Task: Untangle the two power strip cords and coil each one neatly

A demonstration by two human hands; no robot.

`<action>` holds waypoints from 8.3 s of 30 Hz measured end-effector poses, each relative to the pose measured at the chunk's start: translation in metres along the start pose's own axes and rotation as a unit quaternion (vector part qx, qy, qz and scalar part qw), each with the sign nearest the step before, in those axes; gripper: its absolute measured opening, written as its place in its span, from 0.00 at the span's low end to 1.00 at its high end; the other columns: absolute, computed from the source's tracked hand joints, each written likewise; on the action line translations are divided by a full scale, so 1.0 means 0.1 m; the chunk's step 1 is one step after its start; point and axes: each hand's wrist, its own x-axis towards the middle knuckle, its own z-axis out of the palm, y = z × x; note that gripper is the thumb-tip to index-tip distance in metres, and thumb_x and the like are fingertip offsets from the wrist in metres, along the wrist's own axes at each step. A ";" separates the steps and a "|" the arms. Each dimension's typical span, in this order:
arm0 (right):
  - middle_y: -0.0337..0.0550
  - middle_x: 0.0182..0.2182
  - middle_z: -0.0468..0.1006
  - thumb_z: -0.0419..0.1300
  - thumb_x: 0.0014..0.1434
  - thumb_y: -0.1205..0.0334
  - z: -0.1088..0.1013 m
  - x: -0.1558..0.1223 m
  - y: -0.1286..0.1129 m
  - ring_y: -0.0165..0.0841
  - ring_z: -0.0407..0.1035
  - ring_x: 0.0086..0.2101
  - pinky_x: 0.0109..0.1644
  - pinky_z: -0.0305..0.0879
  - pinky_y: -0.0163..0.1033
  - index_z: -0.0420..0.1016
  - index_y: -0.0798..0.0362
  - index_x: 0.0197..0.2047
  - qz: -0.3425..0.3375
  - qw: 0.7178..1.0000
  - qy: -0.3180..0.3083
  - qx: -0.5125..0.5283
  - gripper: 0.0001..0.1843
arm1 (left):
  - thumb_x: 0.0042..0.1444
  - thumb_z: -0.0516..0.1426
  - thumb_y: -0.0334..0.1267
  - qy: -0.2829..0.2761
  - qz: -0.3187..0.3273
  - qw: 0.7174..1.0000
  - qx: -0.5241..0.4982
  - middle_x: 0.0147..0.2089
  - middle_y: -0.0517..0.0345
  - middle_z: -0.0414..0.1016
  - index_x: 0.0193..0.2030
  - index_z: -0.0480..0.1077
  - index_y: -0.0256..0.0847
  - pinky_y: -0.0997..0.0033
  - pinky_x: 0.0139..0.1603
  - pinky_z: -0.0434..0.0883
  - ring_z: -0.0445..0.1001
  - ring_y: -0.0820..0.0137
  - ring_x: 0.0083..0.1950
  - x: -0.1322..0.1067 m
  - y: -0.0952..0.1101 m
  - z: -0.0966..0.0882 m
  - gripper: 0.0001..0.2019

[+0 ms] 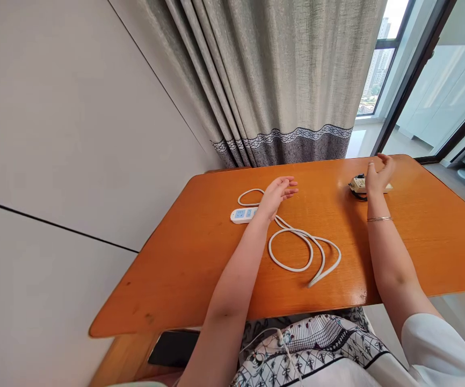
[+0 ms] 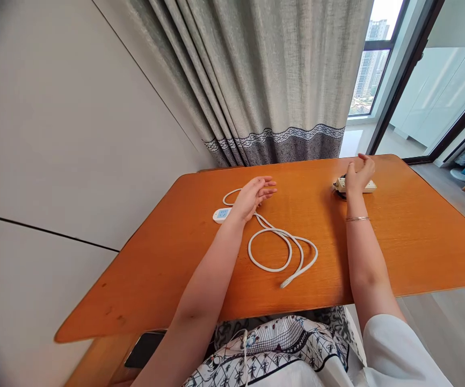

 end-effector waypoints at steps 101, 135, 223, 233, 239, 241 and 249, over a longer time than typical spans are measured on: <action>0.48 0.49 0.77 0.59 0.57 0.68 -0.62 -1.27 -1.80 0.28 0.65 0.29 0.37 0.67 0.38 0.57 0.55 0.67 -0.164 0.716 -0.651 0.191 0.35 | 0.69 0.46 0.58 -0.063 0.331 0.855 0.394 0.39 0.50 0.82 0.37 0.78 0.42 0.56 0.60 0.69 0.78 0.59 0.44 -0.36 0.38 -0.17 0.27; 0.45 0.34 0.82 0.53 0.71 0.50 -0.58 -0.85 -1.54 0.33 0.74 0.32 0.36 0.66 0.37 0.77 0.52 0.55 -0.464 0.816 -0.327 0.105 0.19 | 0.53 0.60 0.69 -0.256 0.149 0.955 0.011 0.19 0.70 0.51 0.20 0.53 0.42 0.69 0.35 0.77 0.63 0.78 0.21 -0.50 0.42 -0.01 0.34; 0.36 0.28 0.72 0.66 0.58 0.38 -0.52 -0.87 -1.64 0.31 0.75 0.31 0.46 0.75 0.44 0.70 0.51 0.39 0.038 0.642 -0.633 0.431 0.24 | 0.69 0.49 0.42 -0.206 0.045 0.962 -0.174 0.15 0.71 0.46 0.31 0.67 0.38 0.80 0.19 0.53 0.41 0.80 0.15 -0.63 0.55 0.11 0.16; 0.27 0.20 0.54 0.59 0.63 0.36 -0.43 -1.03 -1.67 0.24 0.49 0.20 0.24 0.58 0.34 0.67 0.49 0.38 -0.003 0.715 -0.544 0.439 0.23 | 0.67 0.39 0.36 -0.224 0.004 0.952 -0.208 0.15 0.69 0.43 0.29 0.67 0.39 0.78 0.23 0.57 0.40 0.77 0.16 -0.68 0.53 0.28 0.20; 0.27 0.19 0.55 0.60 0.63 0.35 -0.43 -1.08 -1.70 0.24 0.48 0.20 0.23 0.55 0.32 0.67 0.50 0.37 -0.009 0.724 -0.527 0.445 0.24 | 0.72 0.31 0.40 -0.179 -0.027 0.958 -0.222 0.14 0.70 0.39 0.25 0.63 0.39 0.80 0.21 0.55 0.37 0.78 0.16 -0.72 0.56 0.32 0.29; 0.28 0.20 0.58 0.60 0.63 0.35 -0.44 -1.09 -1.72 0.24 0.52 0.20 0.24 0.58 0.33 0.68 0.50 0.38 -0.017 0.724 -0.523 0.449 0.24 | 0.74 0.33 0.44 -0.169 -0.031 0.960 -0.222 0.14 0.71 0.39 0.24 0.62 0.39 0.81 0.20 0.54 0.37 0.79 0.16 -0.72 0.57 0.32 0.30; 0.32 0.26 0.67 0.62 0.62 0.37 -0.48 -1.05 -1.71 0.27 0.71 0.28 0.35 0.72 0.36 0.70 0.50 0.44 -0.004 0.716 -0.541 0.440 0.24 | 0.75 0.36 0.42 -0.144 -0.017 0.968 -0.203 0.13 0.70 0.42 0.25 0.66 0.37 0.82 0.19 0.54 0.40 0.80 0.14 -0.75 0.60 0.29 0.29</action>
